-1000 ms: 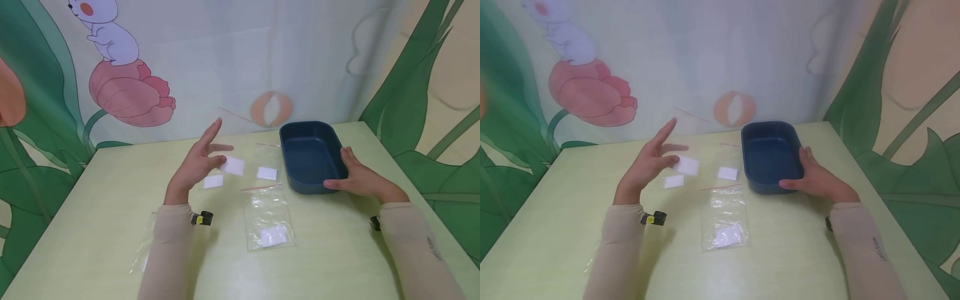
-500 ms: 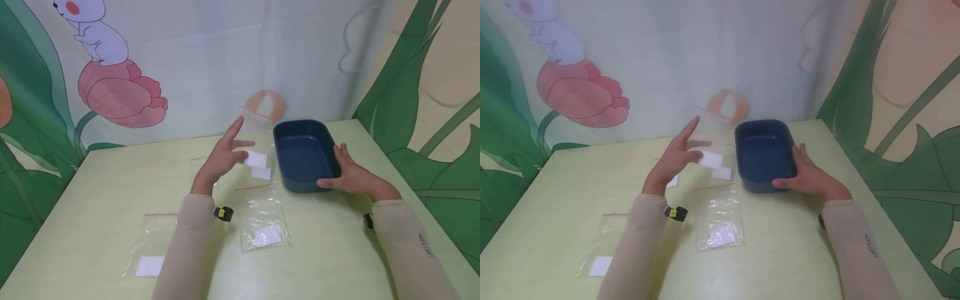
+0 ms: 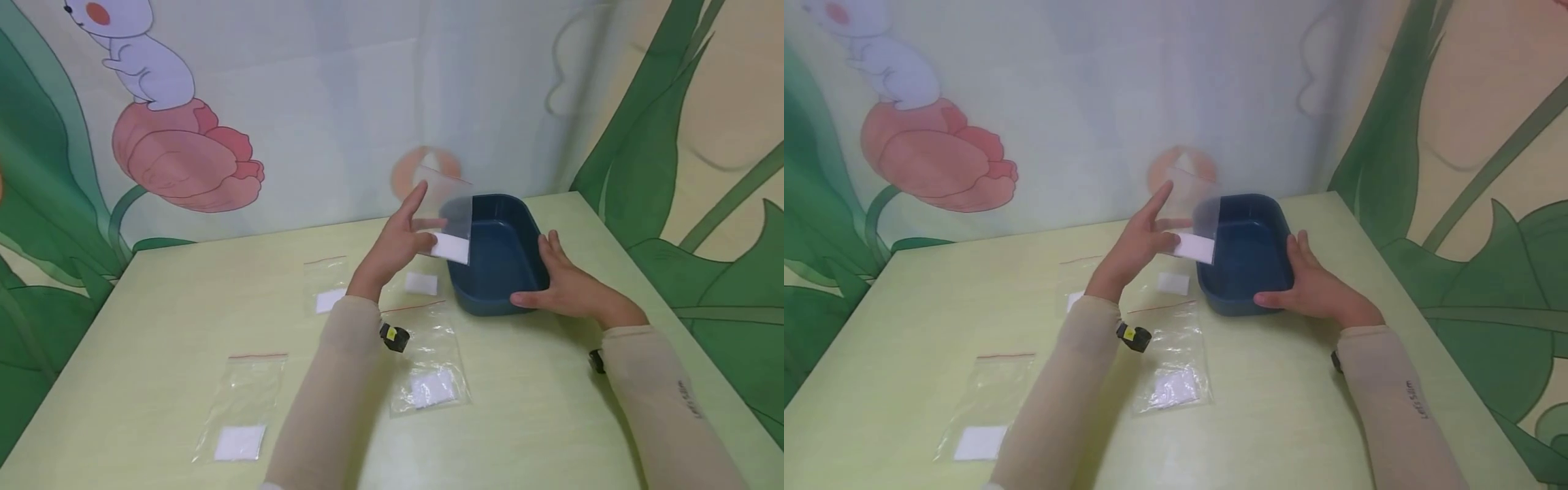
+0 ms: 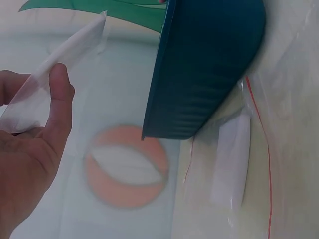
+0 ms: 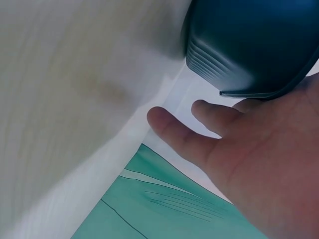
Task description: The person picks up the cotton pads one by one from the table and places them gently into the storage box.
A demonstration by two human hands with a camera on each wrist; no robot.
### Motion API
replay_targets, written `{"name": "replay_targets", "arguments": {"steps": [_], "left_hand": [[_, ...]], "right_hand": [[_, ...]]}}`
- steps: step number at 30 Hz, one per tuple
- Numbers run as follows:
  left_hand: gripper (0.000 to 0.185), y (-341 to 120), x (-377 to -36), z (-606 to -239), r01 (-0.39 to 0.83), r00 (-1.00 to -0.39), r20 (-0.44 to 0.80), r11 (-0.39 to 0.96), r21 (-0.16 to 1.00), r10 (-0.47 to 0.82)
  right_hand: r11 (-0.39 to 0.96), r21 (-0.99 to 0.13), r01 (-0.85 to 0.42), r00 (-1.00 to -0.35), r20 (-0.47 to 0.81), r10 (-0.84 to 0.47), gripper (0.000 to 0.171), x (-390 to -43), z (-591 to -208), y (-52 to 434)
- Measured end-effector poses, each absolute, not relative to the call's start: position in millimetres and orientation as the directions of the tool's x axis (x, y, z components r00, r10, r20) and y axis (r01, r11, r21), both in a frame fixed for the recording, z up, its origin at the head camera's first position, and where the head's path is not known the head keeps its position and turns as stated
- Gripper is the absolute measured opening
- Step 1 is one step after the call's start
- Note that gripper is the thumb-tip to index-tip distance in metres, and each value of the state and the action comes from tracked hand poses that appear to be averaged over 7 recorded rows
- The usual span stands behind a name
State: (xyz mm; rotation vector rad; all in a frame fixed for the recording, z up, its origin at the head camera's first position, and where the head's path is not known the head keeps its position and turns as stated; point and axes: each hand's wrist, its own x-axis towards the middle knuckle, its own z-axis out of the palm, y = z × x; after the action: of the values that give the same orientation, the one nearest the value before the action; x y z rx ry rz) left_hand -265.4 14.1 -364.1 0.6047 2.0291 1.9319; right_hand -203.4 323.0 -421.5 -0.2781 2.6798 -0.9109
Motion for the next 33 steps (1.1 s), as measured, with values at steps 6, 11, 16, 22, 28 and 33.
{"name": "replay_targets", "arguments": {"steps": [6,11,16,22,28,33], "left_hand": [[0.089,30.5,-276.1,-372.9,0.075,-0.873,0.059,0.014,0.997,0.485],[0.091,44.0,-282.8,-381.6,0.031,-0.866,0.02,0.013,0.999,0.5],[0.093,60.6,-288.4,-388.9,-0.012,-0.86,-0.027,0.032,0.999,0.509],[0.094,83.3,-294.1,-400.7,-0.082,-0.856,-0.1,0.057,0.995,0.508],[0.093,105.5,-297.2,-408.0,-0.125,-0.86,-0.138,0.06,0.99,0.492],[0.092,118.9,-297.4,-415.0,-0.099,-0.862,-0.203,0.238,0.966,0.465]], "right_hand": [[0.787,-0.611,-0.085,-0.933,-0.229,-0.278,0.129,-203.5,-420.3,321.5],[0.79,-0.609,-0.078,-0.934,-0.232,-0.271,0.129,-203.7,-420.0,315.8],[0.79,-0.608,-0.078,-0.936,-0.228,-0.267,0.129,-203.2,-420.1,310.3],[0.783,-0.616,-0.082,-0.936,-0.222,-0.273,0.128,-202.9,-420.9,309.1],[0.783,-0.616,-0.088,-0.937,-0.215,-0.275,0.127,-202.5,-420.6,309.8],[0.779,-0.621,-0.087,-0.939,-0.21,-0.272,0.126,-202.7,-419.9,310.5]]}}
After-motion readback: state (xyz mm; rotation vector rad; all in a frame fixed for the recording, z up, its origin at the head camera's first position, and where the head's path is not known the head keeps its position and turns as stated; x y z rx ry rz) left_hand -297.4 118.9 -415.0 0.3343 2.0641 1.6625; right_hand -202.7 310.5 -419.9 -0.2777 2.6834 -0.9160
